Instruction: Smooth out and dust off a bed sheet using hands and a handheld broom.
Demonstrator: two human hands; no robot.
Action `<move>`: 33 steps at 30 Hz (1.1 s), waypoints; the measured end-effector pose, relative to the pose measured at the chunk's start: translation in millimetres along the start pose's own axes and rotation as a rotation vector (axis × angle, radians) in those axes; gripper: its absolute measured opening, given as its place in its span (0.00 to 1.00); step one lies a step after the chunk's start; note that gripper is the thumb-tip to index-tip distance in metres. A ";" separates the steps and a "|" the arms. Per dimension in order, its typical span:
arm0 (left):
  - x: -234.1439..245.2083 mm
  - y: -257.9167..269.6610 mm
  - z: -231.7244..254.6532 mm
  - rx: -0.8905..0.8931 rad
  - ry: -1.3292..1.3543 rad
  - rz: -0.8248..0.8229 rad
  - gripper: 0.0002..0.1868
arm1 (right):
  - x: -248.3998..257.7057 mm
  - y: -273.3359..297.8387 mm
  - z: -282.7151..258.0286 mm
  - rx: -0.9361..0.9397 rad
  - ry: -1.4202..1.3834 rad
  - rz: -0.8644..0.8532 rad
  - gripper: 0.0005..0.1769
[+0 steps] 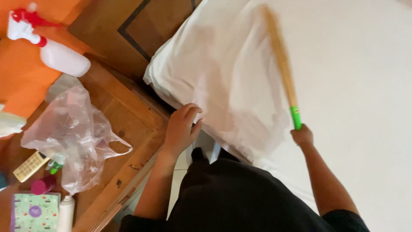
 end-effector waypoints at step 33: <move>66.0 162.8 -49.8 0.049 0.032 -0.055 0.25 | -137.4 31.9 -144.6 -0.213 -0.851 -0.166 0.13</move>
Point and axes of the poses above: each hand's wrist, its own y-axis away from the middle knuckle, its own x-axis out of the back of the hand, z = x × y, the point moved 8 cm from there along -y, towards the middle knuckle, and after that the axes turned 7 degrees about -z, right-handed, at the moved point
